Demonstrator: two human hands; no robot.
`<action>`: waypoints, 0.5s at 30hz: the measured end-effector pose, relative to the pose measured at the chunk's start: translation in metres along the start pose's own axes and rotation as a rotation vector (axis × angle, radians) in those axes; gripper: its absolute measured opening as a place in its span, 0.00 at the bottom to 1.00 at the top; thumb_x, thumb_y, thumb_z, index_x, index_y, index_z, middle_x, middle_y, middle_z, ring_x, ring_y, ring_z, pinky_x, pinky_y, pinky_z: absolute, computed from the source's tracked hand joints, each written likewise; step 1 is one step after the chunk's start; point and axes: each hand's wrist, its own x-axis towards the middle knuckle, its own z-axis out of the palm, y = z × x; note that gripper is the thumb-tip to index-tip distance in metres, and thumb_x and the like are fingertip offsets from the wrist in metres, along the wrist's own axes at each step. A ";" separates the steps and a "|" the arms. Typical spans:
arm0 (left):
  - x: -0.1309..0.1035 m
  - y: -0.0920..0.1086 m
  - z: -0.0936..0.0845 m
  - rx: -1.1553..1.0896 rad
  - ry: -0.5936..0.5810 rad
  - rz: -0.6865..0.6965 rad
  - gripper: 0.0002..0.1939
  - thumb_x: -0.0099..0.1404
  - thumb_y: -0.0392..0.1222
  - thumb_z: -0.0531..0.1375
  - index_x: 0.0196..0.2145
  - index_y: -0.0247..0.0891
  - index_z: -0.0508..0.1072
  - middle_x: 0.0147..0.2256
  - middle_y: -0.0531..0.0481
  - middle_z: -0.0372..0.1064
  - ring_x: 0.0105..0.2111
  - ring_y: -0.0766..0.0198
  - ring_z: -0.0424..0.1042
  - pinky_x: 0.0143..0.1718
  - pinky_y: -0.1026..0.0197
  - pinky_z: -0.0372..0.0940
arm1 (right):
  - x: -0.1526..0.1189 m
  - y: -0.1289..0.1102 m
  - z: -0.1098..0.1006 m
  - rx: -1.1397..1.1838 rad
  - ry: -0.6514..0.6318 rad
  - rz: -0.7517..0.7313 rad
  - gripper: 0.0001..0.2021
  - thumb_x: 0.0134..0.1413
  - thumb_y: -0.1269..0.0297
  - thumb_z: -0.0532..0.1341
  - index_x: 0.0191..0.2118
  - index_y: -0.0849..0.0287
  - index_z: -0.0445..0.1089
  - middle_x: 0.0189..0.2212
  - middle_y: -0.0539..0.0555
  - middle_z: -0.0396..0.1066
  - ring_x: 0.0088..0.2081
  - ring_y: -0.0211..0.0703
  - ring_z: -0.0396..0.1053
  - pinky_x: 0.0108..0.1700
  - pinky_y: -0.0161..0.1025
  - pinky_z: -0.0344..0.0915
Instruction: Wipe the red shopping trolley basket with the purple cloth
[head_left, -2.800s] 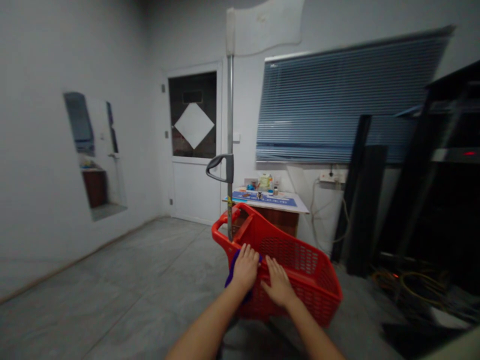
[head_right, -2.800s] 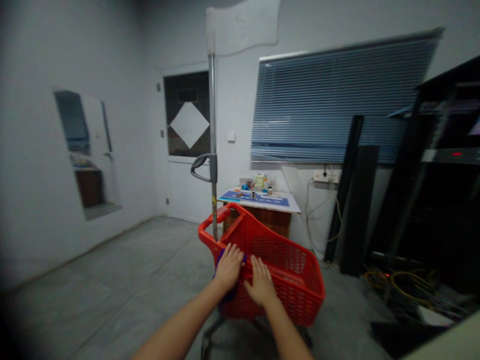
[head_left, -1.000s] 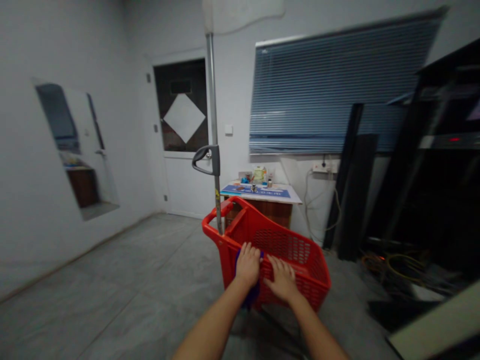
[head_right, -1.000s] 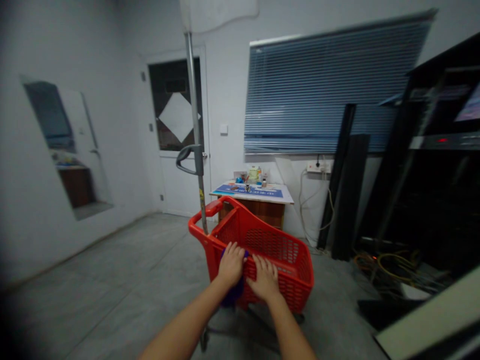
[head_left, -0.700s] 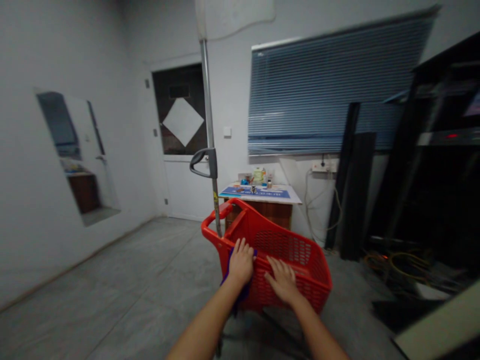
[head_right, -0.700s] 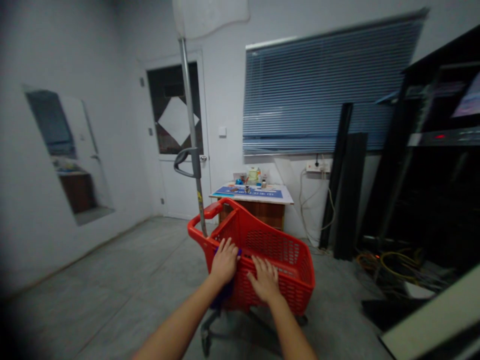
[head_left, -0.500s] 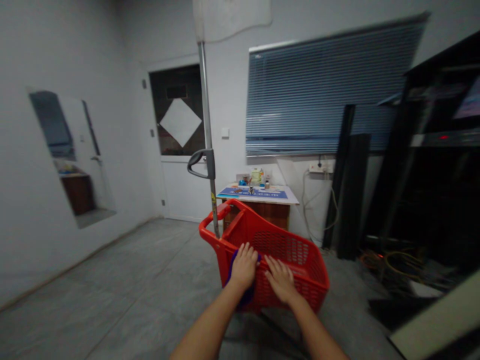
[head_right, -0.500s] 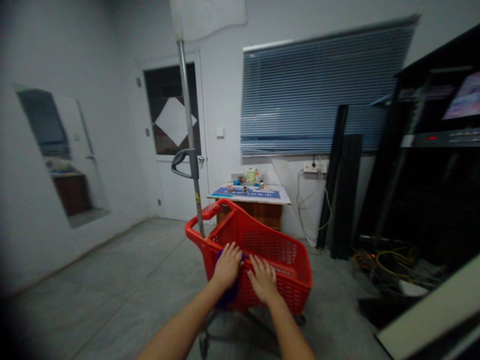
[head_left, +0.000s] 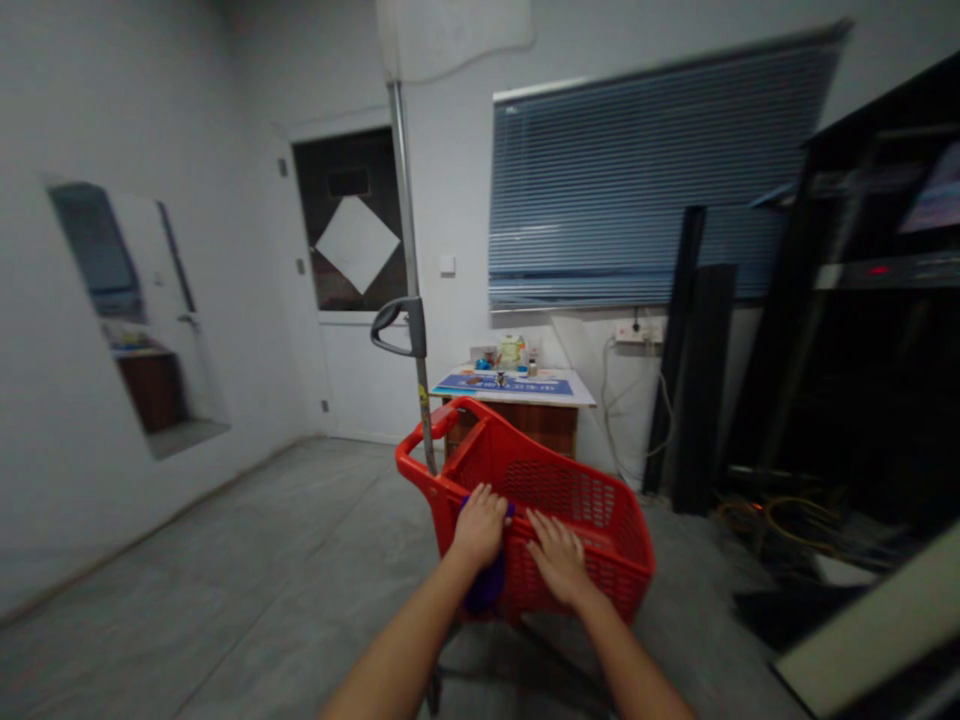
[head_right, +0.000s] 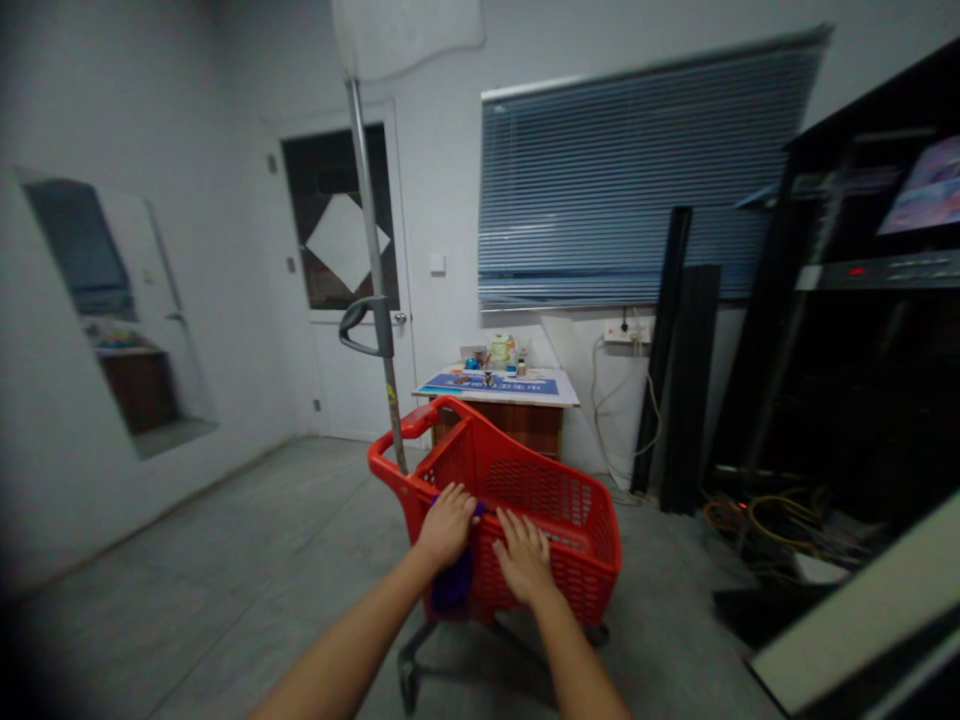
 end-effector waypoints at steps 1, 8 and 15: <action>0.000 -0.003 -0.001 0.002 0.000 0.000 0.10 0.68 0.39 0.52 0.44 0.35 0.71 0.46 0.42 0.73 0.56 0.52 0.64 0.62 0.47 0.52 | 0.000 0.000 0.000 0.000 -0.002 0.002 0.28 0.63 0.52 0.41 0.68 0.44 0.40 0.68 0.44 0.44 0.67 0.45 0.41 0.65 0.50 0.38; -0.008 0.004 0.014 0.001 0.095 -0.061 0.14 0.69 0.39 0.52 0.50 0.35 0.68 0.54 0.39 0.68 0.60 0.51 0.59 0.62 0.43 0.50 | -0.003 -0.003 -0.002 -0.006 0.014 0.009 0.28 0.63 0.52 0.42 0.68 0.43 0.41 0.67 0.43 0.45 0.67 0.45 0.41 0.65 0.51 0.38; -0.004 -0.007 0.002 -0.035 0.000 0.041 0.13 0.68 0.38 0.52 0.49 0.37 0.69 0.51 0.41 0.70 0.58 0.53 0.62 0.64 0.45 0.48 | -0.007 -0.004 -0.007 0.005 -0.006 0.009 0.29 0.62 0.53 0.41 0.68 0.46 0.42 0.67 0.43 0.44 0.67 0.45 0.40 0.65 0.50 0.37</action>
